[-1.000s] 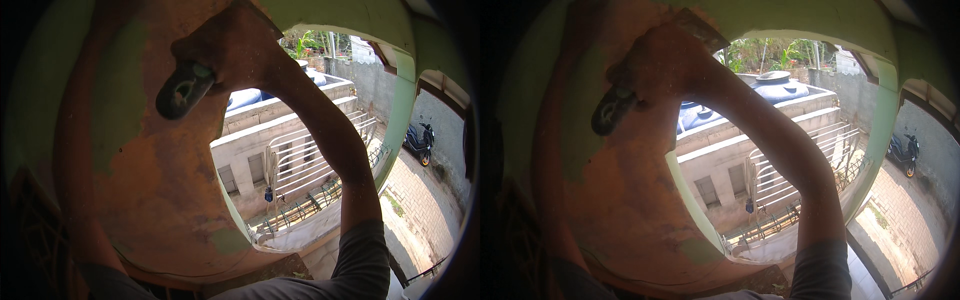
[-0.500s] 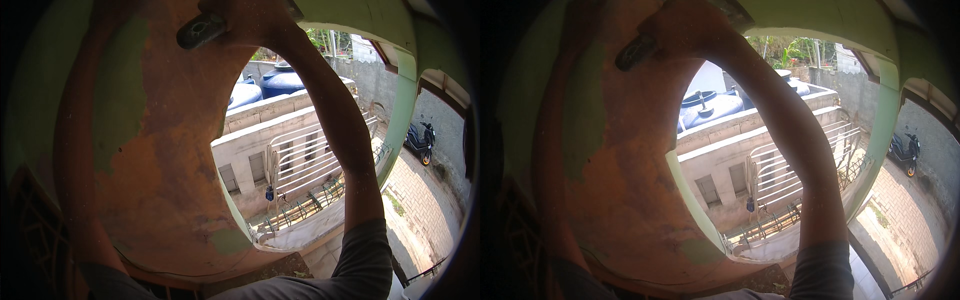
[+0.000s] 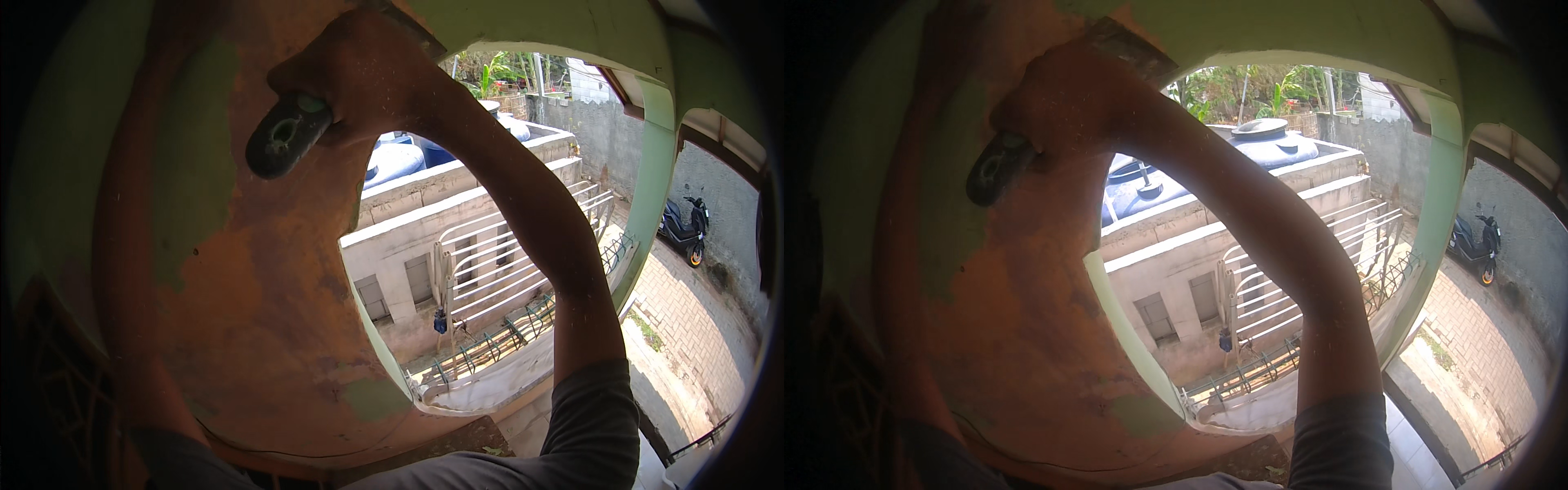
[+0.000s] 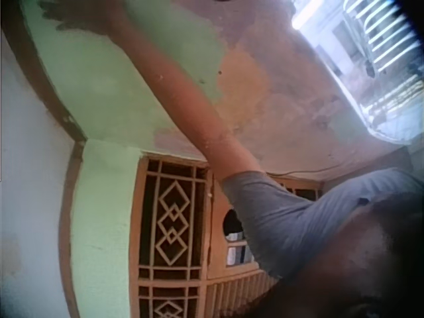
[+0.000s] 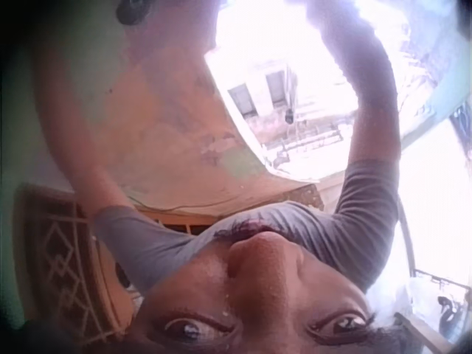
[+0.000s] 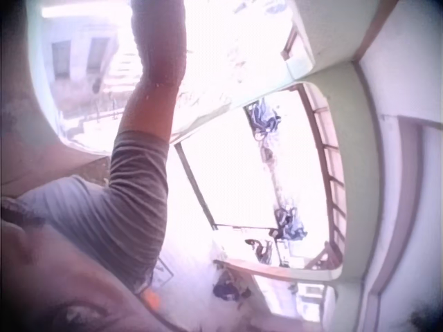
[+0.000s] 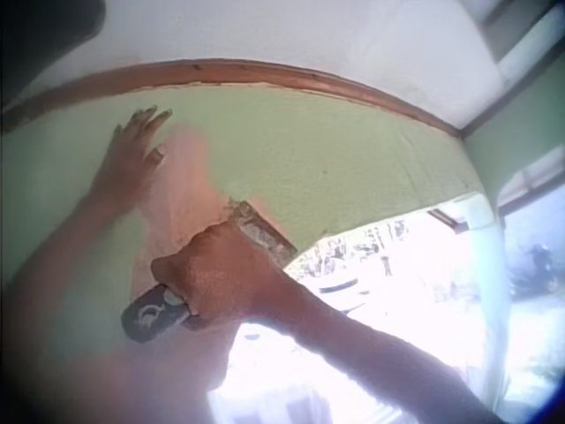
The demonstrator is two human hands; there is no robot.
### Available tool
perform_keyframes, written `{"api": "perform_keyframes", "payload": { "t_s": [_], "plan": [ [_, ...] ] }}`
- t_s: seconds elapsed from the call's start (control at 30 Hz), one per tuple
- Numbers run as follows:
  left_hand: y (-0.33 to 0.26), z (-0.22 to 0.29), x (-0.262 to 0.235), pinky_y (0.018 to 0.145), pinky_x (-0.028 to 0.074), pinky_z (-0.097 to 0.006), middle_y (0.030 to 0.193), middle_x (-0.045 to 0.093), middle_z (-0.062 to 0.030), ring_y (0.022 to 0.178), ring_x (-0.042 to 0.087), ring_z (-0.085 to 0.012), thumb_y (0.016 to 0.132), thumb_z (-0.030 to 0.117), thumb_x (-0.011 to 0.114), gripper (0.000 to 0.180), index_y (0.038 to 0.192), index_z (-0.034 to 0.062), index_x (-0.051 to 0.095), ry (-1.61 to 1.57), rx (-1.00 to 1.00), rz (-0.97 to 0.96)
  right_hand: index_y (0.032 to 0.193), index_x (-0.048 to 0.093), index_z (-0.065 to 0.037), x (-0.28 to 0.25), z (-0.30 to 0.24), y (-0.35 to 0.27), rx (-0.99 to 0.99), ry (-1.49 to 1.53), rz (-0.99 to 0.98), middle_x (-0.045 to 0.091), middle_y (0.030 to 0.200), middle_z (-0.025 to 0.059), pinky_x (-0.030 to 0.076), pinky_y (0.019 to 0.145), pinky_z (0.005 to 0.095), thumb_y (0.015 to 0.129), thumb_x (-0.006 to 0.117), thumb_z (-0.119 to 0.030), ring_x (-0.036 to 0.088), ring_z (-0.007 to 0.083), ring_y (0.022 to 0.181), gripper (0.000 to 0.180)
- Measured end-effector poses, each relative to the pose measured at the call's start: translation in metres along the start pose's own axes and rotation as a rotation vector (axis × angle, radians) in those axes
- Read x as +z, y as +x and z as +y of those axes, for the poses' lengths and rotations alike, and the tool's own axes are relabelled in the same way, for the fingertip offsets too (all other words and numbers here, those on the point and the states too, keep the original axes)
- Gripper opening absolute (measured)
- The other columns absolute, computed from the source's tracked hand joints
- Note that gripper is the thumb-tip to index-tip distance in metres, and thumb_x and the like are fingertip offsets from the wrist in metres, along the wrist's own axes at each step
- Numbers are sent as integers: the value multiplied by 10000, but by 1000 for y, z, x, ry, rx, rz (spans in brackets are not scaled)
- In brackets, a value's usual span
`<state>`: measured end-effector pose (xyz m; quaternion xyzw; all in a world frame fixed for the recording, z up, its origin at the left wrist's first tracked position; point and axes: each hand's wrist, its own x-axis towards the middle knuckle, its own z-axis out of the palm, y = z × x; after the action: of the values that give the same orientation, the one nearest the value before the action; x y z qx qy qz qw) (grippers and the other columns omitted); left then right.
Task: The person scrapes old paint off a ceiling using a hand scraper. They repeatedly scrape different areas of the ceiling surface, removing loose paint flakes and debris.
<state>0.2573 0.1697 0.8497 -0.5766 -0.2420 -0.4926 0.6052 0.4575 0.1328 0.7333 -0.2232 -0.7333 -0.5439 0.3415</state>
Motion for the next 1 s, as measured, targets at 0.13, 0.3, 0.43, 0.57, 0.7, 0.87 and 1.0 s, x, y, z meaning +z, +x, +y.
{"api": "perform_keyframes", "payload": {
  "t_s": [0.13, 0.3, 0.43, 0.57, 0.7, 0.87, 1.0],
  "plan": [
    [0, -4, -3, 1243, 150, -584, 1628, 299, -165, 1525, 244, -377, 1020, 251, 495, 590, 1578, 173, 319, 24, -14, -60, 977, 742, -275, -5, 19, -5, 10, 121, 43, 742, 829, 62, 592, 713, 474, 675, 786, -341, 736, 317, 808, 312],
    [3, -5, -4, 1247, 143, -585, 1640, 283, -155, 1529, 234, -377, 1016, 267, 504, 606, 1584, 183, 310, 19, -21, -53, 862, 696, -251, -9, -19, 5, -160, 176, -26, 690, 717, 68, 567, 672, 491, 644, 796, -306, 728, 318, 768, 246],
    [7, 4, 7, 1248, 141, -587, 1644, 278, -155, 1532, 228, -381, 1016, 271, 505, 614, 1588, 185, 301, -8, -34, -50, 872, 700, -242, -13, 7, 5, -104, 143, -62, 698, 731, 87, 576, 693, 491, 662, 794, -308, 731, 329, 787, 239],
    [-3, -26, -34, 1245, 141, -593, 1647, 275, -158, 1534, 223, -383, 1021, 282, 501, 618, 1594, 186, 290, 117, -15, -114, 896, 713, -217, -20, -55, 27, -214, 220, -113, 732, 815, 93, 572, 712, 485, 641, 790, -277, 730, 322, 813, 274],
    [5, -4, -2, 1248, 136, -590, 1652, 266, -164, 1537, 217, -383, 1033, 326, 472, 615, 1600, 188, 279, -16, -14, -83, 816, 663, -209, 5, 31, 14, -120, 132, 93, 641, 669, 45, 513, 594, 423, 581, 802, -261, 677, 267, 658, 278],
    [-2, -15, -2, 1249, 134, -588, 1646, 274, -169, 1534, 219, -389, 1037, 363, 453, 614, 1600, 186, 281, 14, -32, -111, 798, 652, -214, 2, -19, 26, -248, 304, 79, 628, 655, 40, 500, 597, 435, 591, 789, -253, 668, 272, 650, 251],
    [-2, -25, -33, 1253, 131, -582, 1645, 276, -167, 1535, 218, -384, 1032, 330, 478, 615, 1599, 192, 284, 83, -8, -99, 890, 733, -233, 5, 19, 48, -117, 173, 45, 718, 768, 69, 568, 716, 479, 660, 776, -341, 726, 321, 761, 258]
  ]
}}
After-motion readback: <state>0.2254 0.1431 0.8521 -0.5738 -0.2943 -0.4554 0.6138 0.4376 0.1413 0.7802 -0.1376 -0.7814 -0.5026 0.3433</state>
